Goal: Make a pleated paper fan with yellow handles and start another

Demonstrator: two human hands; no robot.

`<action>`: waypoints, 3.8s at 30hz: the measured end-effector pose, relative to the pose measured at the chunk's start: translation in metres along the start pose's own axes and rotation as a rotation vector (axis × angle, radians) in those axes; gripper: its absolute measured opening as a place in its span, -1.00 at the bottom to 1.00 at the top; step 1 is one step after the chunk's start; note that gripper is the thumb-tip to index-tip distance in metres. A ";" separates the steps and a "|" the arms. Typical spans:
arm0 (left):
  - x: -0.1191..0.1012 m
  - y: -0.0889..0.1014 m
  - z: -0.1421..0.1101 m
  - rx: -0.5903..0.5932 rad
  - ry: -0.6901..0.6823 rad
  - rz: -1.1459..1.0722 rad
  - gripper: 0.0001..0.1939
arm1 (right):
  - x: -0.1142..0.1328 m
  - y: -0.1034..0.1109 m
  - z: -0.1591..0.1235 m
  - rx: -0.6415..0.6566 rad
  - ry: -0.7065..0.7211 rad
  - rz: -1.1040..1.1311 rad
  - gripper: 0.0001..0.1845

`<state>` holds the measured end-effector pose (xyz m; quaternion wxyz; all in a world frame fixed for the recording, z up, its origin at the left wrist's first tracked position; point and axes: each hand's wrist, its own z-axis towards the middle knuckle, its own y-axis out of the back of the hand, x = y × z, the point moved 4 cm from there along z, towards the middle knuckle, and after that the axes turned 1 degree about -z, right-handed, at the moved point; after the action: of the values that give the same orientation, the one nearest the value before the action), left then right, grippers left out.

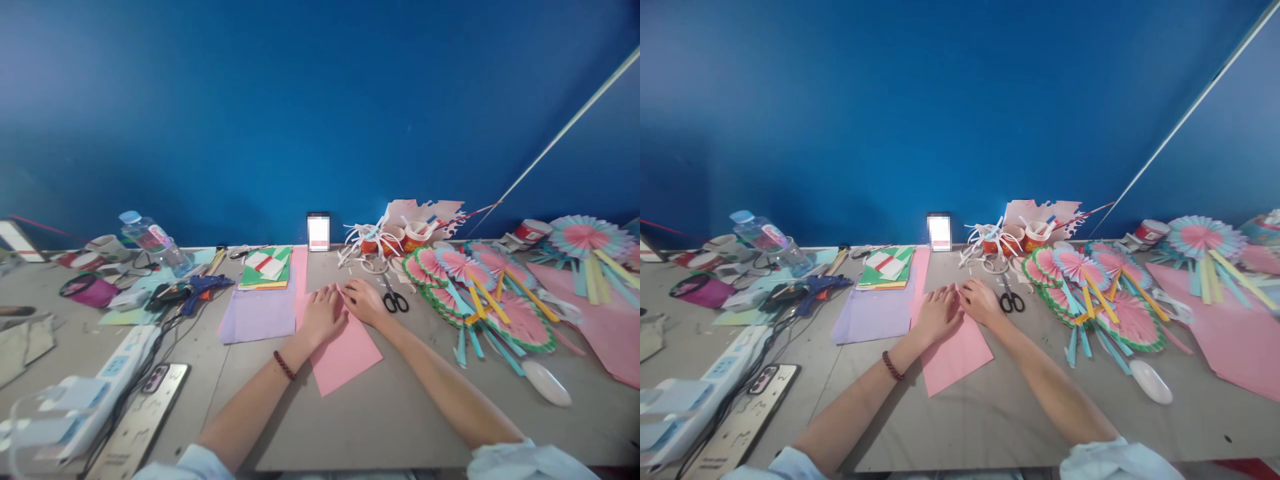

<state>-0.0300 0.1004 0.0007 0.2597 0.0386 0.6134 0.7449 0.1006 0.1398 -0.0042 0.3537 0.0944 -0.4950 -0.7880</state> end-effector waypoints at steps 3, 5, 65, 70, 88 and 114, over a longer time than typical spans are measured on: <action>0.000 0.001 0.000 -0.002 -0.001 0.001 -0.54 | 0.001 0.001 -0.001 -0.002 -0.001 0.004 -0.75; 0.000 0.000 0.000 -0.008 -0.004 0.002 -0.54 | 0.001 0.002 -0.002 -0.004 0.004 0.003 -0.75; 0.000 0.000 0.000 -0.056 -0.017 -0.001 -0.59 | 0.013 0.015 -0.003 0.153 -0.036 -0.048 -0.74; -0.001 0.002 -0.001 -0.044 -0.013 -0.009 -0.60 | 0.016 0.017 -0.003 0.142 -0.015 -0.028 -0.75; 0.001 0.000 -0.003 -0.013 -0.004 -0.017 -0.48 | 0.012 0.015 -0.006 0.074 -0.035 -0.033 -0.80; 0.013 -0.006 0.003 -0.073 -0.027 0.049 -0.48 | 0.013 -0.001 0.006 0.112 -0.031 -0.059 -0.76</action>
<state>-0.0378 0.1089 -0.0073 0.2509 0.0540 0.5812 0.7722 0.0880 0.1361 0.0007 0.3167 0.1162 -0.5408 -0.7705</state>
